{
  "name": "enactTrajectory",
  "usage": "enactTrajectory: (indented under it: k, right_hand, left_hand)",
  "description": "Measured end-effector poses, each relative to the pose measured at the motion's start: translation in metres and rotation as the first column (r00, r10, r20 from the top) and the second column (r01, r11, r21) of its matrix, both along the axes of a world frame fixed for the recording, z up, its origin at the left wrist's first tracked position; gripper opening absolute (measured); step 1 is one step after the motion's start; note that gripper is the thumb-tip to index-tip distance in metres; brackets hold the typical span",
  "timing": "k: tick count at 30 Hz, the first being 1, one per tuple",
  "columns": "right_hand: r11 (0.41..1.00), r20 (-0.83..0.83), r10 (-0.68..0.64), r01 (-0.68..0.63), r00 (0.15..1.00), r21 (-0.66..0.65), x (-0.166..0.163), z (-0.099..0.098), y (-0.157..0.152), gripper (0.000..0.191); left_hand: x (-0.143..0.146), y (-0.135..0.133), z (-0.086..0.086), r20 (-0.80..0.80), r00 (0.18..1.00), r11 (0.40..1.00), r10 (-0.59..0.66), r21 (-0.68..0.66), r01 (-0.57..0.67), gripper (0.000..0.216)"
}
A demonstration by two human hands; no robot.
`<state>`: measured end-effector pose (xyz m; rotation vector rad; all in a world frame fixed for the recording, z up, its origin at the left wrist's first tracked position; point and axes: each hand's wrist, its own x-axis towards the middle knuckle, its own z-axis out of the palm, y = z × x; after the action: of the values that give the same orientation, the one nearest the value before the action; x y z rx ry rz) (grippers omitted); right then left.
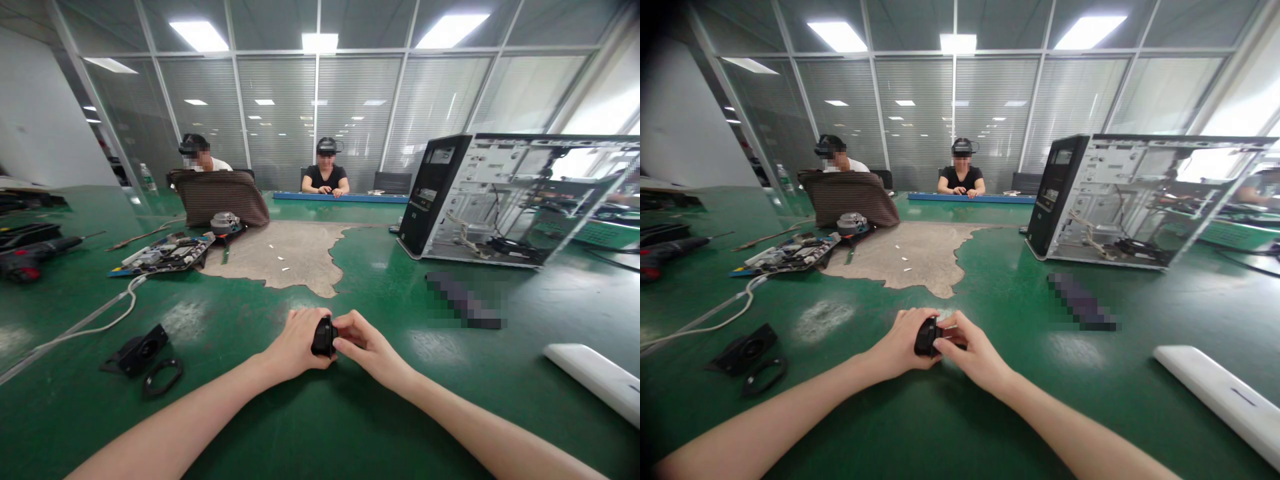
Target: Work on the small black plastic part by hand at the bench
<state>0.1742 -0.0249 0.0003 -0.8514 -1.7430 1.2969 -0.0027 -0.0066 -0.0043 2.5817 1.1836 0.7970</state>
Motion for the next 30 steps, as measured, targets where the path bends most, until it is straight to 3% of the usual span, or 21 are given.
enactTrajectory:
  k: [7,11,18,27,30]
  right_hand:
    - [0.999,0.034,0.001,0.001,0.999,-0.050,-0.0007,0.0000,0.0044,0.025]
    - [0.999,0.030,0.038,-0.038,0.999,0.011,0.0010,0.0012,-0.0001,0.030]
    - [0.999,0.039,-0.040,0.040,0.998,0.005,-0.0026,-0.0034,0.0041,0.018]
    - [0.997,0.050,0.048,-0.051,0.998,0.057,0.0012,-0.0013,-0.0005,0.026]
    - [0.998,0.034,0.024,-0.026,0.999,0.052,-0.0001,-0.0033,0.0006,0.017]
  left_hand:
    - [-0.0017,0.0006,-0.0004,-0.007,1.000,1.000,-0.009,0.000,0.009,0.059]
    - [-0.0028,0.0004,0.0006,-0.020,1.000,1.000,-0.010,-0.005,0.010,0.060]
    - [-0.0033,-0.0002,0.0022,-0.022,1.000,1.000,-0.020,-0.015,0.020,0.057]
    - [-0.0029,0.0020,0.0001,-0.026,1.000,1.000,-0.016,-0.013,0.016,0.060]
    - [-0.0022,0.0022,-0.0009,-0.016,1.000,1.000,-0.020,0.004,0.020,0.060]
